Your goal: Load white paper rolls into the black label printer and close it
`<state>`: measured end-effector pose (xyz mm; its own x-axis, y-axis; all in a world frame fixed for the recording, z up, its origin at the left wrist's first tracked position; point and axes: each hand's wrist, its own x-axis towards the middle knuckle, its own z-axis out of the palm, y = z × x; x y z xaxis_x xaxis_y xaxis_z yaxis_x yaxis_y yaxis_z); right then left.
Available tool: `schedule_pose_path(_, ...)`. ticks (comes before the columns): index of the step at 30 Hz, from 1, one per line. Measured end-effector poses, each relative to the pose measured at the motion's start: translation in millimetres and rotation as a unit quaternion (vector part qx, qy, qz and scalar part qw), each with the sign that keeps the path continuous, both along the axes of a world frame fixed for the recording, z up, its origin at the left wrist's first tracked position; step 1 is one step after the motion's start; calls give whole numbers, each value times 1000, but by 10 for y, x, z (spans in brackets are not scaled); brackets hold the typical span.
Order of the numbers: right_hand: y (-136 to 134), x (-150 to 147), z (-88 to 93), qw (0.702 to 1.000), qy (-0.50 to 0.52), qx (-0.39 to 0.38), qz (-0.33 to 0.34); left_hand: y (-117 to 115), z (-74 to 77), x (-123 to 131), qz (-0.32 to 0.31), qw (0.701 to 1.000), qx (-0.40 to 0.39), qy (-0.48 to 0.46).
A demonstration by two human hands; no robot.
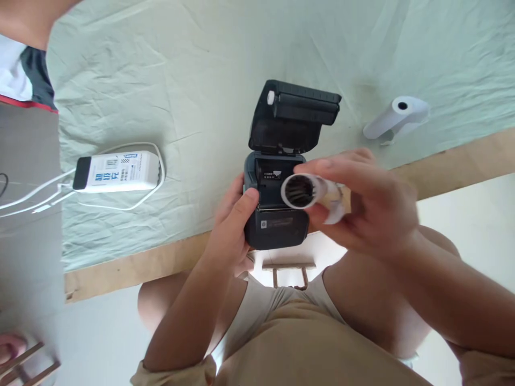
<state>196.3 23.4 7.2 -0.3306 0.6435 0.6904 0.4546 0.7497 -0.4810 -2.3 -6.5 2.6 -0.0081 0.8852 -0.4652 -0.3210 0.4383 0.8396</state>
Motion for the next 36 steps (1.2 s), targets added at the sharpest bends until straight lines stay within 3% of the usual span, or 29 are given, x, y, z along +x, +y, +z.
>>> schedule_pose_path(5,100,-143,-65,995,-73,22,-69,11,38,23,0,1000,0,16)
schedule_pose_path(10,101,-111,-62,999,-48,12,-18,15,5,11,5,1000,10,-7)
schedule_pose_path(14,-8,-118,-68,997,-61,2,47,-1,-53,-7,-8,995,75,-60)
schedule_pose_path(17,-29,-94,-106,996,-34,2,83,-12,-39,-7,-26,995,95,-26)
schedule_pose_path(19,2,-56,-129,998,5,6,60,-15,-10,1,-32,995,92,-1)
schedule_pose_path(21,50,-20,-148,997,72,11,-20,-18,16,8,-33,996,85,9)
schedule_pose_path(24,105,0,-172,985,130,-55,-101,-21,32,7,-41,995,86,18)
schedule_pose_path(26,113,0,-187,981,137,-119,-65,-22,29,-3,-49,994,90,27)
schedule_pose_path(30,80,17,-214,969,210,-130,3,-23,21,-23,-49,994,91,45)
schedule_pose_path(33,59,41,-226,976,158,-153,3,-32,29,-14,-48,994,89,32)
schedule_pose_path(36,63,49,-229,971,60,-230,34,-45,46,18,-35,996,74,-19)
